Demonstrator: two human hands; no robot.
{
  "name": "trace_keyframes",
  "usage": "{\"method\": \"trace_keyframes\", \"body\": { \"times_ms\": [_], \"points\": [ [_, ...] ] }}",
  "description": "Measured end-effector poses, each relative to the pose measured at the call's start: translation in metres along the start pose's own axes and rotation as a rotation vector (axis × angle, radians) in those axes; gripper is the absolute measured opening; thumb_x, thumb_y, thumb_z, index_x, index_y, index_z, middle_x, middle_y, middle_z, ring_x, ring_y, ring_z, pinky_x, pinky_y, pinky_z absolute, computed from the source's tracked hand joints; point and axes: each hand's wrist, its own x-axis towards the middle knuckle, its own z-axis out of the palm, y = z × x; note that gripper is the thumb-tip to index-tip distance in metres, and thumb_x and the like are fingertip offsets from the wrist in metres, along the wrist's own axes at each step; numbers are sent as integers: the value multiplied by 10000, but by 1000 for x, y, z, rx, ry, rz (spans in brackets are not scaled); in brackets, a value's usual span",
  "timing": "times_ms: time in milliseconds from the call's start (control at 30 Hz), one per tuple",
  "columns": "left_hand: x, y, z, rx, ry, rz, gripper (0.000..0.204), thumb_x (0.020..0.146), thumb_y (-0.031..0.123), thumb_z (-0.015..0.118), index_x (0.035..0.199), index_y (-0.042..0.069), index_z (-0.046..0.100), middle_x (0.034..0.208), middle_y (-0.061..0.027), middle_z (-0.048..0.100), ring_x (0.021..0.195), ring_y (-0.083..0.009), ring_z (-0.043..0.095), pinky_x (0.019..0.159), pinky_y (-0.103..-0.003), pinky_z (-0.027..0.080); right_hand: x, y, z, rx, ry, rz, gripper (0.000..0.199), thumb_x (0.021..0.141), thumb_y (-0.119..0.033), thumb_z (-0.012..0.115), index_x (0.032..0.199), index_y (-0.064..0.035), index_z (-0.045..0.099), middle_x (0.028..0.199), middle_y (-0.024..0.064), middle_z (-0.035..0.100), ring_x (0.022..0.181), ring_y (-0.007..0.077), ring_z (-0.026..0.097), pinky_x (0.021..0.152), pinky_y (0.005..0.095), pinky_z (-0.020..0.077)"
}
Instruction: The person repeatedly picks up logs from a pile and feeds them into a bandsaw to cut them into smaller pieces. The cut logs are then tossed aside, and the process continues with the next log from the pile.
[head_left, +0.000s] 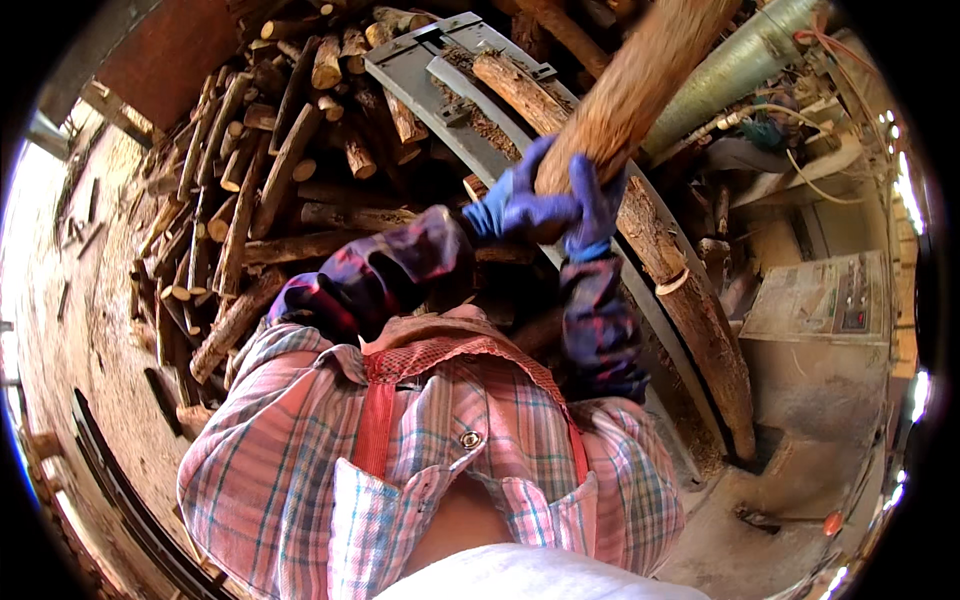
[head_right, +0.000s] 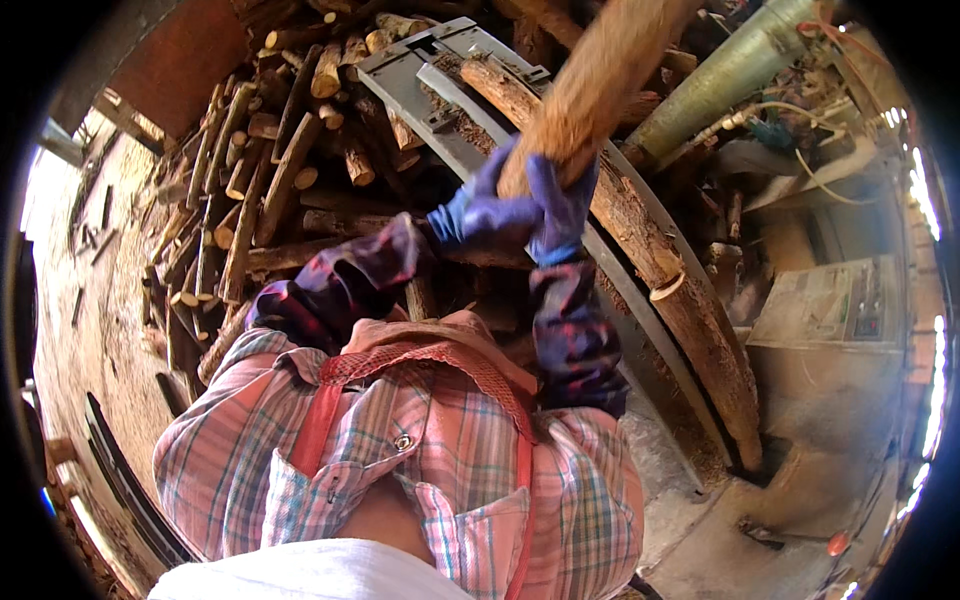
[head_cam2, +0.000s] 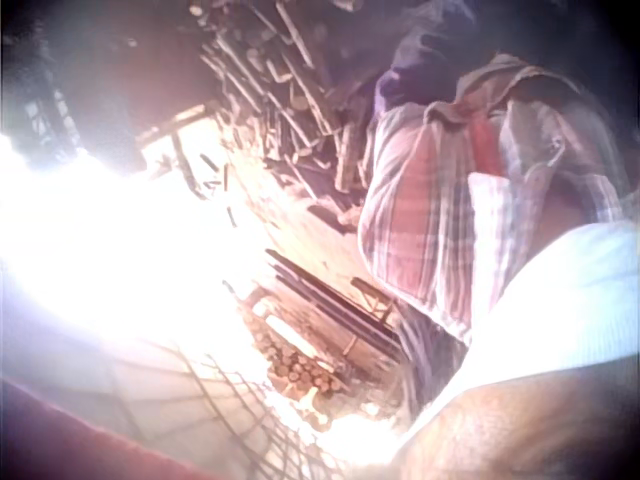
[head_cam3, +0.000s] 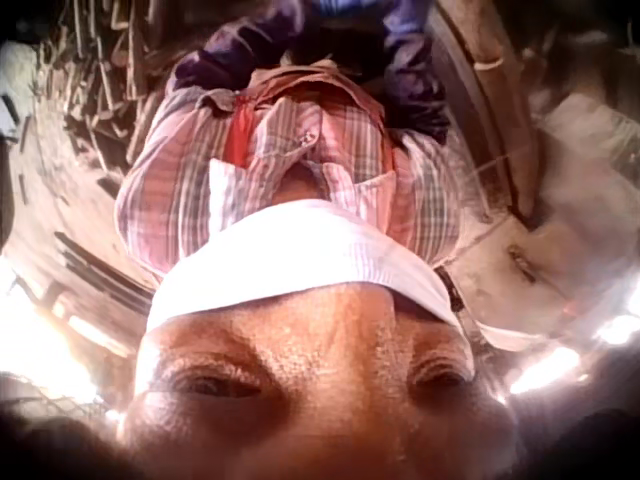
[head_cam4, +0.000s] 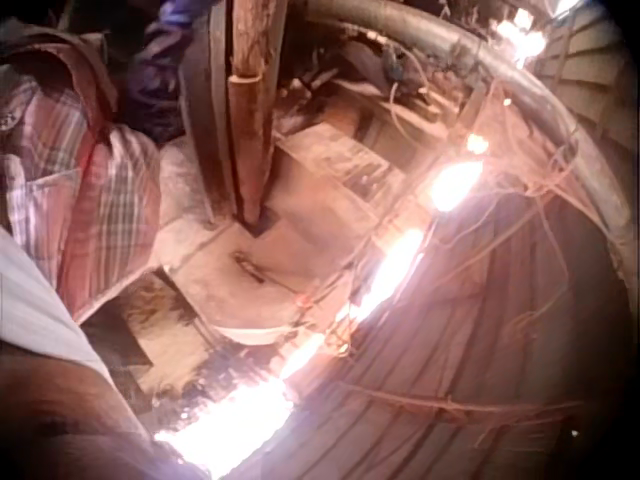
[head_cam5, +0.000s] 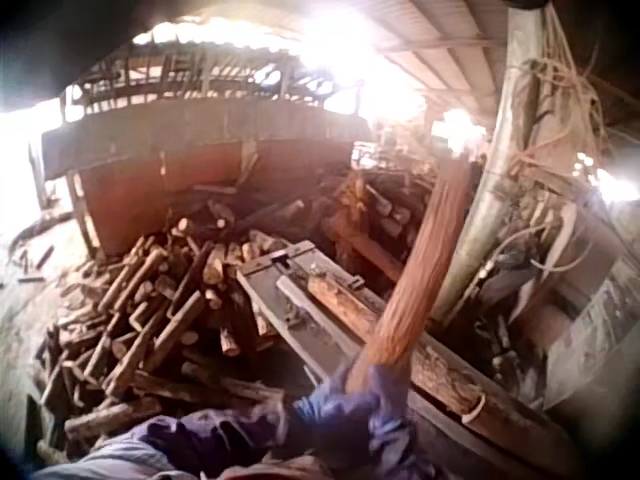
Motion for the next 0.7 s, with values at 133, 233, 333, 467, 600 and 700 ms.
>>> {"method": "trace_keyframes", "body": {
  "times_ms": [133, 233, 333, 467, 600, 700],
  "points": [
    [-44, -128, -21, 1583, -272, 793, 350, 744, 209, 650, 1048, 47, 591, 1011, -76, 617, 948, -221, 609, 785, -346, 503, -67, 79, -48, 35, 254, 333, 613, 769, -314, 739, 1219, 16, 485, 1063, 115, 562, 932, 196, 564, 800, 335, 477],
    [-50, -123, 6, 505, -270, 39, 331, 812, 230, 614, 1079, 38, 580, 952, -50, 611, 864, -167, 591, 752, -317, 494, -66, 80, -83, 49, 218, 428, 666, 743, -347, 753, 1225, 25, 483, 1050, 121, 566, 897, 191, 574, 765, 332, 490],
    [-58, -113, 11, 80, 28, -352, 312, 865, 216, 569, 1121, 38, 566, 964, -37, 601, 850, -134, 566, 763, -276, 466, -71, 92, -88, -175, 235, 423, 751, 686, -367, 788, 1238, 29, 467, 1040, 115, 575, 867, 195, 584, 754, 328, 501],
    [-52, -128, -66, 160, -143, -164, 734, 808, 438, 646, 1338, 9, 373, 1196, -107, 536, 1088, -175, 508, 913, -301, 429, -51, 54, -27, -184, 53, 260, 816, 641, -379, 811, 1249, 22, 443, 1058, 115, 589, 909, 227, 593, 791, 359, 504],
    [-38, -33, -66, -474, 73, -107, 732, 805, 548, 602, 1261, -11, 477, 1167, -113, 577, 1019, -212, 564, 923, -379, 445, -56, 47, -18, -847, -277, 56, 781, 673, -388, 784, 1279, -38, 438, 1091, 200, 587, 1015, 312, 577, 890, 414, 455],
    [-53, -93, -146, -148, 584, 171, 525, 908, 441, 501, 1217, 19, 545, 1148, -97, 605, 1035, -206, 570, 958, -378, 419, -82, 101, 7, -641, -438, 166, 747, 724, -414, 753, 1270, -4, 450, 1180, 160, 551, 1084, 258, 532, 942, 397, 419]
  ]
}}
